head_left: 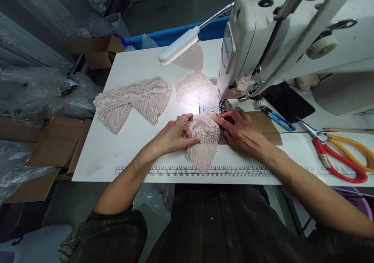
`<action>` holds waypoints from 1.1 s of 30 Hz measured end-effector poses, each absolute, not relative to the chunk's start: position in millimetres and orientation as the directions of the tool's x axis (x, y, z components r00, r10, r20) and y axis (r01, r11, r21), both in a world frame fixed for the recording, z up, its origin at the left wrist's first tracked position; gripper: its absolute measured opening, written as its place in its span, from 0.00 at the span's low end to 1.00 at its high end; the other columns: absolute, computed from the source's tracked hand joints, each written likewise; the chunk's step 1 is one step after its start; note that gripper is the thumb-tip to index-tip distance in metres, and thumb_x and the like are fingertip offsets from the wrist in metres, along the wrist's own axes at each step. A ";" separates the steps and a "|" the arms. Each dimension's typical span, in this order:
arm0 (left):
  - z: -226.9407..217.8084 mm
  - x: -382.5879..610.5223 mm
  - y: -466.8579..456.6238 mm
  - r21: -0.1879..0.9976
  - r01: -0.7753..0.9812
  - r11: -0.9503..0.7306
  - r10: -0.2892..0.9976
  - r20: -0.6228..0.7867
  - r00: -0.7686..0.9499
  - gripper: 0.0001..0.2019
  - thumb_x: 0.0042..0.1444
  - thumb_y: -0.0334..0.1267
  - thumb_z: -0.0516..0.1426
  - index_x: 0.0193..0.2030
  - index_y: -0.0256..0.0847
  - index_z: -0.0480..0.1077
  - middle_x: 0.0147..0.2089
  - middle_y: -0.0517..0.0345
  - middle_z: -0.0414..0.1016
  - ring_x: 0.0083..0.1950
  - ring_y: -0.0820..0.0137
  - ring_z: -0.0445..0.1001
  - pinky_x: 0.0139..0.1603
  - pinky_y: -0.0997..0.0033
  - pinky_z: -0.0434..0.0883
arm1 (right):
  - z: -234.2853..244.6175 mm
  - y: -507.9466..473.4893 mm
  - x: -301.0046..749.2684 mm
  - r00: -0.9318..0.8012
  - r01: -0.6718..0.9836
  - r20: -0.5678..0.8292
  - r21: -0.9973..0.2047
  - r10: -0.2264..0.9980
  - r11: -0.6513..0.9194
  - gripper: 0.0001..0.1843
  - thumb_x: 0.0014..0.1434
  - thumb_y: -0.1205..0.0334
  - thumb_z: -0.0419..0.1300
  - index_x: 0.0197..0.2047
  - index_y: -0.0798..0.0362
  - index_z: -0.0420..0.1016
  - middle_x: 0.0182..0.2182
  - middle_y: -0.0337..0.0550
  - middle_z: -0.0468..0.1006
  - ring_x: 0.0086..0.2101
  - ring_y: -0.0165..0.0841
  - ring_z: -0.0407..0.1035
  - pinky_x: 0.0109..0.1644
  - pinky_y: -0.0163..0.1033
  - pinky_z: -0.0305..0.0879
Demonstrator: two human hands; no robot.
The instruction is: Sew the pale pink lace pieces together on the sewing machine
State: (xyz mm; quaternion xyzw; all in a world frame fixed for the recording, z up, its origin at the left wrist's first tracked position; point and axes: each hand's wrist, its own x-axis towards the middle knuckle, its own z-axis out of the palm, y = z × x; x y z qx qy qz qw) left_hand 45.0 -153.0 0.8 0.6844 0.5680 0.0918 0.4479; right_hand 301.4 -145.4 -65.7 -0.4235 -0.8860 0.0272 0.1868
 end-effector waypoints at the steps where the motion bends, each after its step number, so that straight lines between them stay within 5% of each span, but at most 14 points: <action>1: 1.3 45.1 -153.0 0.717 0.695 0.049 0.858 -0.386 0.338 0.44 0.55 0.47 0.65 0.74 0.33 0.55 0.34 0.59 0.81 0.34 0.66 0.78 0.35 0.67 0.70 | -65.6 -145.0 302.9 -0.571 0.727 0.322 -0.228 0.755 0.647 0.26 0.67 0.67 0.51 0.66 0.52 0.71 0.52 0.57 0.71 0.52 0.46 0.65 0.58 0.57 0.70; 9: -1.4 44.6 -153.9 0.724 0.687 0.067 0.865 -0.385 0.322 0.44 0.56 0.46 0.67 0.75 0.36 0.53 0.33 0.61 0.80 0.33 0.69 0.77 0.34 0.69 0.71 | -60.0 -143.4 319.9 -0.531 0.587 0.376 -0.483 0.759 0.650 0.24 0.68 0.66 0.50 0.61 0.49 0.78 0.50 0.51 0.75 0.50 0.36 0.73 0.58 0.45 0.75; 18: -4.8 42.9 -151.9 0.762 0.639 0.106 0.864 -0.388 0.321 0.44 0.56 0.44 0.68 0.74 0.36 0.54 0.31 0.62 0.78 0.29 0.72 0.75 0.30 0.72 0.71 | -59.1 -141.0 318.3 -0.602 0.598 0.328 -0.418 0.728 0.684 0.22 0.68 0.64 0.51 0.56 0.46 0.83 0.50 0.50 0.77 0.51 0.41 0.70 0.61 0.52 0.72; 33: -1.3 45.4 -151.7 0.755 0.642 0.134 0.861 -0.409 0.302 0.46 0.55 0.47 0.70 0.75 0.37 0.54 0.31 0.62 0.78 0.29 0.72 0.76 0.30 0.72 0.72 | -56.6 -141.3 321.3 -0.601 0.554 0.320 -0.495 0.733 0.670 0.23 0.68 0.65 0.51 0.59 0.50 0.82 0.51 0.51 0.78 0.53 0.41 0.70 0.61 0.49 0.72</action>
